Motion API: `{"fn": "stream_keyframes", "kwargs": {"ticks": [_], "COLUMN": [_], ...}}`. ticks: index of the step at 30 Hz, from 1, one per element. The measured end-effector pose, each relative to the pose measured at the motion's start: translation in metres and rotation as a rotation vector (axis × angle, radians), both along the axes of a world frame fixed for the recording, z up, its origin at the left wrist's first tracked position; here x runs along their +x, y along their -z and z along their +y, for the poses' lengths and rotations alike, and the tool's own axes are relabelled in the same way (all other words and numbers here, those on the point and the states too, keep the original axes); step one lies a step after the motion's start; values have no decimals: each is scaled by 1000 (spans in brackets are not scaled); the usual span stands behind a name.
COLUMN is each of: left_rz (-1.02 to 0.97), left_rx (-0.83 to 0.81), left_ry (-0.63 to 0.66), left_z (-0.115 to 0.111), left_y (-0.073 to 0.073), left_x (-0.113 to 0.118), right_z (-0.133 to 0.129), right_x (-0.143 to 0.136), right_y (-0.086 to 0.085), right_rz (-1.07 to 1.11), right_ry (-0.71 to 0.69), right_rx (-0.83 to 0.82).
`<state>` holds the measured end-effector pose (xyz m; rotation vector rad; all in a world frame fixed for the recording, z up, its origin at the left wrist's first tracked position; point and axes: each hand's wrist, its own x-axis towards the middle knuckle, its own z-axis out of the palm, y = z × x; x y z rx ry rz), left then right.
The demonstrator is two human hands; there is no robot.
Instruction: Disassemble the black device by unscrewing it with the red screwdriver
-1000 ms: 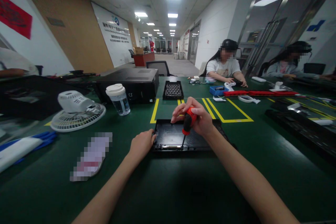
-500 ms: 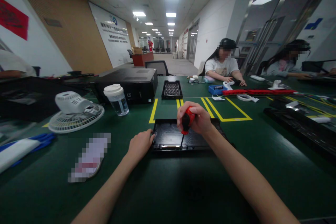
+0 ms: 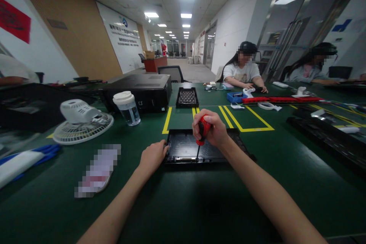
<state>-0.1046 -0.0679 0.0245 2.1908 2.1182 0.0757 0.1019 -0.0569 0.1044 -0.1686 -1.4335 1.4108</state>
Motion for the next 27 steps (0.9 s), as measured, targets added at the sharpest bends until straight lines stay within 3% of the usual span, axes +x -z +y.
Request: {"fn": "stream_keyframes", "kwargs": {"ticks": [27], "left_rz": [-3], "left_rx": [3], "left_ry": [-5], "left_z": [2], "left_y": [1], "left_x": [-1], "right_z": [-10], "right_x": [-14], "right_y": [3], "right_rz": [40], "right_ry": [287], "right_rx": [50]}}
